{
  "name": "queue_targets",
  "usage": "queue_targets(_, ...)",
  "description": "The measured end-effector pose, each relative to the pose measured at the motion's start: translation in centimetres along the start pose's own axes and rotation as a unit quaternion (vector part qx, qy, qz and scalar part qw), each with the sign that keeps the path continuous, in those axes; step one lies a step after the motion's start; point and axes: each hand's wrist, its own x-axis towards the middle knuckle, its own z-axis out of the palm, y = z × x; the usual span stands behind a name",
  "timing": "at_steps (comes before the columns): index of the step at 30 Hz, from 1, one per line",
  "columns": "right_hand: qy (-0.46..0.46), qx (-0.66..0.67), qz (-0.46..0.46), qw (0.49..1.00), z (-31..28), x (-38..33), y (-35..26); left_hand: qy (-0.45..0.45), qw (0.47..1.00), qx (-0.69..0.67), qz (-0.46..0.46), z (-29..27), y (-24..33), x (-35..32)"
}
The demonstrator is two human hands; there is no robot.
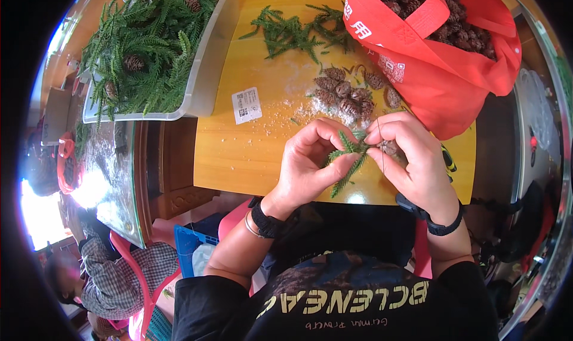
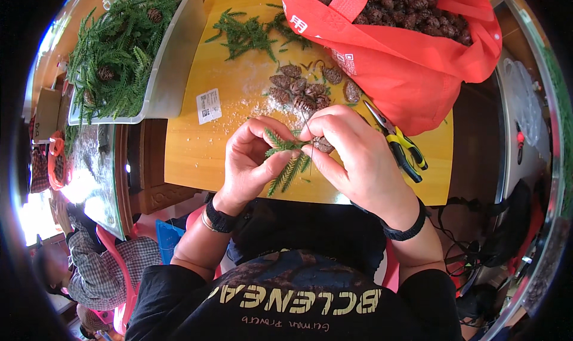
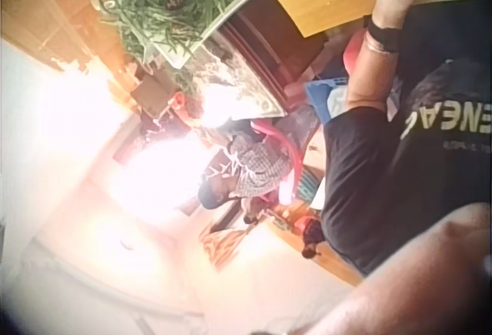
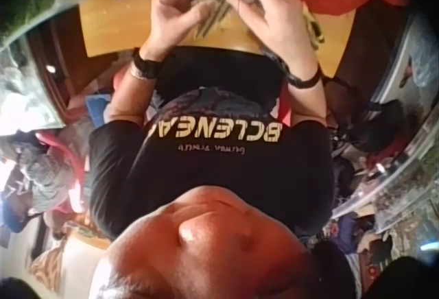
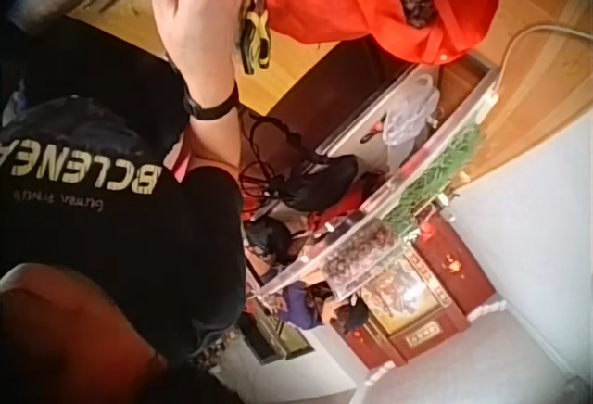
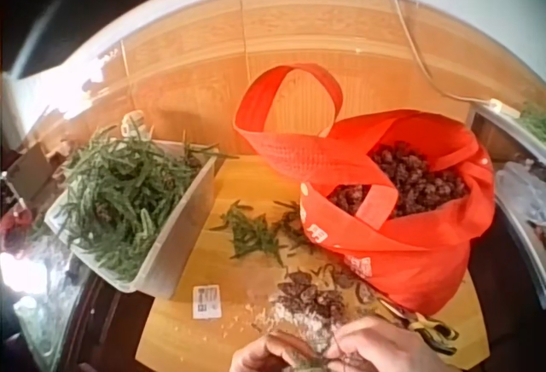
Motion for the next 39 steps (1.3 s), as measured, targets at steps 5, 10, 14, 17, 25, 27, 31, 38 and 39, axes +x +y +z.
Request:
queue_targets(5, 0.017, -0.022, -0.056, 0.998, -0.1, 0.0, 0.1, -0.006, 1.000, -0.020, 0.001, -0.3, -0.3, -0.1)
queue_targets(10, 0.012, -0.022, -0.055, 0.998, -0.3, -0.1, 0.1, 0.029, 0.996, -0.065, -0.052, 0.6, 0.8, -0.2)
queue_targets(14, 0.010, -0.015, -0.061, 0.998, -0.1, 0.1, 0.2, -0.001, 0.996, -0.052, -0.069, 0.2, 0.8, -0.1)
queue_targets(17, 0.006, -0.004, -0.052, 0.999, -0.2, 0.1, 0.3, -0.009, 0.997, -0.046, -0.060, 0.1, 0.5, 0.0)
queue_targets(25, 0.013, -0.005, -0.047, 0.999, 0.0, 0.1, 0.8, -0.027, 0.999, 0.016, -0.025, -0.1, 0.2, 0.3)
queue_targets(27, 0.012, -0.007, -0.044, 0.999, 0.1, 0.0, 0.6, -0.039, 0.999, 0.015, -0.013, -0.1, 0.2, 0.3)
queue_targets(31, 0.011, 0.011, -0.013, 1.000, 0.1, 0.0, 0.5, -0.022, 0.999, 0.015, -0.037, -0.2, 0.1, 0.0)
queue_targets(38, 0.006, 0.019, -0.024, 1.000, -0.1, 0.1, 0.7, 0.010, 0.992, -0.042, -0.117, -0.2, 0.3, -0.1)
queue_targets(39, 0.006, 0.019, -0.024, 1.000, -0.1, 0.1, 0.7, 0.004, 0.992, -0.037, -0.124, -0.2, 0.3, 0.0)
